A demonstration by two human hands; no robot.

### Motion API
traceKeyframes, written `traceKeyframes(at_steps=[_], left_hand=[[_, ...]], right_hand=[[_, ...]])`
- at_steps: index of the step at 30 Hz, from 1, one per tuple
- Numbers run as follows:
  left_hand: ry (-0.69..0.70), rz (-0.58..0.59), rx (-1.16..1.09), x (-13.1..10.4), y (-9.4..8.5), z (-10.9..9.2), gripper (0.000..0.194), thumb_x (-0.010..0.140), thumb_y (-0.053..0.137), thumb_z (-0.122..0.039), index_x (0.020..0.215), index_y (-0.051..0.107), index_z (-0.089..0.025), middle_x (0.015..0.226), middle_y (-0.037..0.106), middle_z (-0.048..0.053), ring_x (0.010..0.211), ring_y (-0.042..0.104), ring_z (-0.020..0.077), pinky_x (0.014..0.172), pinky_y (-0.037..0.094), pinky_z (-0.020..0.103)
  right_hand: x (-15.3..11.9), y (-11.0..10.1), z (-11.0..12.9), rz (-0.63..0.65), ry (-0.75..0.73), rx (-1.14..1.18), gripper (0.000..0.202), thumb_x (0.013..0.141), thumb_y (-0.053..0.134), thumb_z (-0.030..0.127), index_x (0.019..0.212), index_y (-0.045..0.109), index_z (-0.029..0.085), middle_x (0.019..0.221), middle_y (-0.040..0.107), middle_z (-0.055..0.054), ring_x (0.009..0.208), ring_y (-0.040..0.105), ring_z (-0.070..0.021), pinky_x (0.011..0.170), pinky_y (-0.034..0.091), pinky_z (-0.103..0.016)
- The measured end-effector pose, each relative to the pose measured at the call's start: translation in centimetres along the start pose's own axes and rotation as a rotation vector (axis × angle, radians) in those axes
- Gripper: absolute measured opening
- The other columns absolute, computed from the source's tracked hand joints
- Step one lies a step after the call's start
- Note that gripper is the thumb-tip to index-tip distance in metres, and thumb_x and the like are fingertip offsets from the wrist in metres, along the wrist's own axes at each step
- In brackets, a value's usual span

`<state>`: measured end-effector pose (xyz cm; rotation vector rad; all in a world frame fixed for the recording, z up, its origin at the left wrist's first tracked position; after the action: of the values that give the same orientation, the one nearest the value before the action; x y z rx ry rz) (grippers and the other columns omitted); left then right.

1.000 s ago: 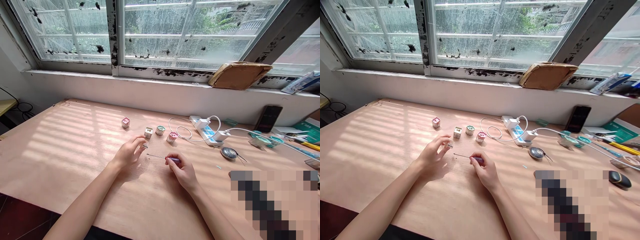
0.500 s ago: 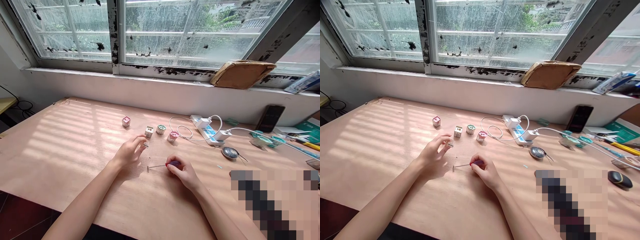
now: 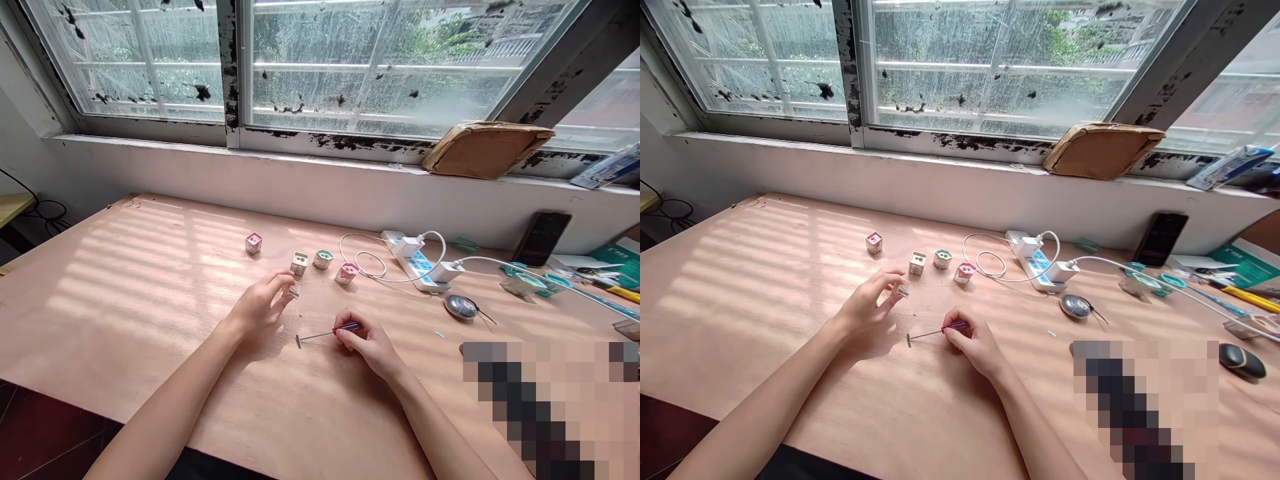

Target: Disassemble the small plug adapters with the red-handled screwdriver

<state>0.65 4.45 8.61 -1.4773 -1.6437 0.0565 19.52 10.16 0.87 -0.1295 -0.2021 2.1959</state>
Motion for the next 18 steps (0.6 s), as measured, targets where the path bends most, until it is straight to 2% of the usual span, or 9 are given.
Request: traceKeyframes(at_steps=[3,8,13,18], left_hand=[[-0.017,0.096,-0.089,-0.1,0.8,-0.2,0.023,0.093,0.057,-0.014,0.115,0.058,-0.020,0.120,0.066,0.010,0.104,0.066,0.0194,0.089,0.057,0.032],[-0.131,0.256,-0.179,-0.7,2.5,0.0,0.030,0.089,0.058,-0.011,0.117,0.058,-0.020,0.113,0.068,0.008,0.097,0.068,0.0181,0.082,0.059,0.030],[-0.248,0.293,-0.188,-1.3,3.1,0.8,0.027,0.092,0.058,-0.016,0.118,0.061,-0.021,0.114,0.068,0.009,0.098,0.070,0.0205,0.079,0.060,0.032],[-0.292,0.292,-0.219,-1.5,3.3,1.2,0.026,0.092,0.059,-0.020,0.117,0.062,-0.022,0.107,0.070,0.008,0.093,0.070,0.0198,0.076,0.061,0.031]], right_hand=[[0.0,-0.4,-0.1,-0.011,-0.012,0.051,0.019,0.075,0.070,0.035,0.076,0.060,0.019,0.060,0.053,0.002,0.050,0.045,-0.0113,0.048,0.035,-0.024],[0.2,-1.3,-0.5,-0.034,-0.037,0.145,0.017,0.077,0.068,0.034,0.077,0.060,0.019,0.051,0.050,0.004,0.047,0.043,-0.0114,0.049,0.033,-0.025],[0.2,-1.9,-0.5,-0.053,-0.026,0.128,0.018,0.078,0.068,0.034,0.073,0.058,0.019,0.048,0.049,0.005,0.044,0.040,-0.0106,0.048,0.029,-0.025],[0.1,-1.4,-0.1,-0.014,0.000,0.114,0.022,0.079,0.067,0.037,0.072,0.056,0.019,0.044,0.045,0.007,0.042,0.035,-0.0092,0.046,0.025,-0.024]])
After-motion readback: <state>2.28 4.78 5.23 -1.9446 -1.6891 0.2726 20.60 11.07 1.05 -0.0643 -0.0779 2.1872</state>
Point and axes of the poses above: each hand's wrist, its own x-axis towards the middle knuckle, its own y-axis out of the palm, z = x × y, the point moved 10 cm from there along x, towards the middle knuckle
